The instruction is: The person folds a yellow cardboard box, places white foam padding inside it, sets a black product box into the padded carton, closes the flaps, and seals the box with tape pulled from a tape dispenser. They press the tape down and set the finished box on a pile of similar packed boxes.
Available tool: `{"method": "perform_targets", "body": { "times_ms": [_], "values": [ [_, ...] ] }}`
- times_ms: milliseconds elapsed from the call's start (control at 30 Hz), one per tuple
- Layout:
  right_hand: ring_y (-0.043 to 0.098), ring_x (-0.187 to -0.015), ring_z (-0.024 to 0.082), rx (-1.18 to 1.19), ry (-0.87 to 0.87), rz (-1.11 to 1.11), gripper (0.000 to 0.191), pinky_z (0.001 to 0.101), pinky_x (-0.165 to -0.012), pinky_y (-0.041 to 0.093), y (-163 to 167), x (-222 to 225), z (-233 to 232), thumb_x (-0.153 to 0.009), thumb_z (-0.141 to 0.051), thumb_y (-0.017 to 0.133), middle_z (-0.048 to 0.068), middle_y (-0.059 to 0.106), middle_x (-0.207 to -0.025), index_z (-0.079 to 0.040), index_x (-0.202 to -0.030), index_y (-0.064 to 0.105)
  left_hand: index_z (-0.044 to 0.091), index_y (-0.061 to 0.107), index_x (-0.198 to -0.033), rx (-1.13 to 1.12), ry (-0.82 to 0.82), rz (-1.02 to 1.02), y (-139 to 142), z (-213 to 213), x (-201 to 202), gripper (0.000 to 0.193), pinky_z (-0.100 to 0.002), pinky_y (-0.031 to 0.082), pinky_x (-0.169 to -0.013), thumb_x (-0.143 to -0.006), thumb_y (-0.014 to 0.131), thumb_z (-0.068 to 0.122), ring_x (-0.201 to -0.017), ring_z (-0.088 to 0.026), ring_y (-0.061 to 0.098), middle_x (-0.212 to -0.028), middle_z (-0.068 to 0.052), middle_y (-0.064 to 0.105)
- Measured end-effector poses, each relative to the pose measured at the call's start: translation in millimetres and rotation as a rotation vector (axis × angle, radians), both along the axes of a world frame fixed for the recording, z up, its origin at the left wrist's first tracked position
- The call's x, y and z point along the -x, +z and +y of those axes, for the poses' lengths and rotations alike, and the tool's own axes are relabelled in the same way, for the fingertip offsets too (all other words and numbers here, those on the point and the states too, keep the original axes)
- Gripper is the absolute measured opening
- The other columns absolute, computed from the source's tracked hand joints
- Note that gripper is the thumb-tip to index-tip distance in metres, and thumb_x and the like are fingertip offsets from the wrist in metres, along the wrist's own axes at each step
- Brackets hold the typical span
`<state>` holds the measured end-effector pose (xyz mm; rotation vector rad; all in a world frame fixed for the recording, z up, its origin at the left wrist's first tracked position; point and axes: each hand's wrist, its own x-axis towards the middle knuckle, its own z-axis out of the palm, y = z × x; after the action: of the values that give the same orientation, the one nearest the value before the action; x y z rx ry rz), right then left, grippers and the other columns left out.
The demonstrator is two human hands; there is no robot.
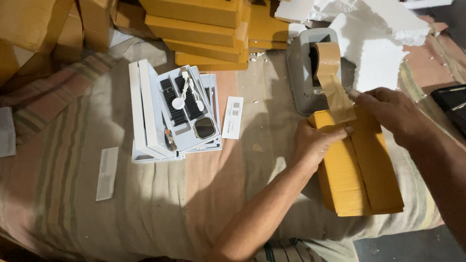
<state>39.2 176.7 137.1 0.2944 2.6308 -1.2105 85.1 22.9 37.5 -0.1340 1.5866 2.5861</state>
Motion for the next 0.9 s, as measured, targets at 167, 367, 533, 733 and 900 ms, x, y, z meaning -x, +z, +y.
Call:
{"method": "perform_targets", "body": {
  "times_ms": [167,367,533,733,900],
  "values": [
    [0.068,-0.101,0.032,0.175,-0.091,-0.146,0.055,0.0406,-0.086,0.053,-6.5,-12.0,-7.6,-0.098,-0.039,0.061,0.024,0.070,-0.114,0.004,-0.133,0.060,-0.002,0.072,-0.104,-0.034,-0.025,-0.014,-1.9,0.1,1.5,0.037,-0.034,0.063,-0.074,-0.075,0.088,0.014,-0.081,-0.018,0.075,-0.096,-0.012,0.077],
    [0.069,-0.101,0.031,0.379,-0.147,-0.197,0.059,0.0433,-0.088,0.056,-10.1,-12.5,-6.3,-0.104,-0.044,0.049,0.024,0.069,-0.119,0.005,-0.136,0.058,-0.002,0.073,-0.105,-0.072,-0.068,-0.072,-3.4,2.6,1.2,0.036,-0.033,0.062,-0.076,-0.076,0.088,0.015,-0.084,-0.018,0.075,-0.097,-0.013,0.077],
    [0.071,-0.096,0.030,0.366,-0.152,-0.145,0.054,0.0426,-0.082,0.058,-10.8,-7.0,-3.2,-0.099,-0.033,0.062,0.025,0.071,-0.116,0.008,-0.134,0.061,-0.002,0.073,-0.103,-0.080,-0.068,-0.079,-7.2,4.2,2.4,0.035,-0.034,0.062,-0.075,-0.076,0.088,0.014,-0.084,-0.020,0.075,-0.096,-0.014,0.077],
    [0.072,-0.091,0.034,0.241,-0.182,-0.102,0.042,0.0473,-0.077,0.060,-11.6,4.7,-10.3,-0.086,-0.019,0.076,0.025,0.074,-0.111,0.005,-0.121,0.072,-0.002,0.074,-0.103,-0.108,-0.100,-0.115,-18.4,5.6,2.9,0.033,-0.033,0.062,-0.077,-0.078,0.086,0.015,-0.085,-0.019,0.075,-0.097,-0.015,0.077],
    [0.062,-0.113,0.030,-0.013,-0.152,-0.032,0.034,0.0506,-0.090,0.047,3.9,1.7,-15.1,-0.090,-0.028,0.078,0.014,0.074,-0.117,-0.010,-0.120,0.080,-0.004,0.074,-0.103,-0.073,-0.063,-0.117,-26.4,9.3,-6.5,0.032,-0.035,0.059,-0.073,-0.080,0.084,0.015,-0.084,-0.021,0.073,-0.098,-0.015,0.076]
  ]
}}
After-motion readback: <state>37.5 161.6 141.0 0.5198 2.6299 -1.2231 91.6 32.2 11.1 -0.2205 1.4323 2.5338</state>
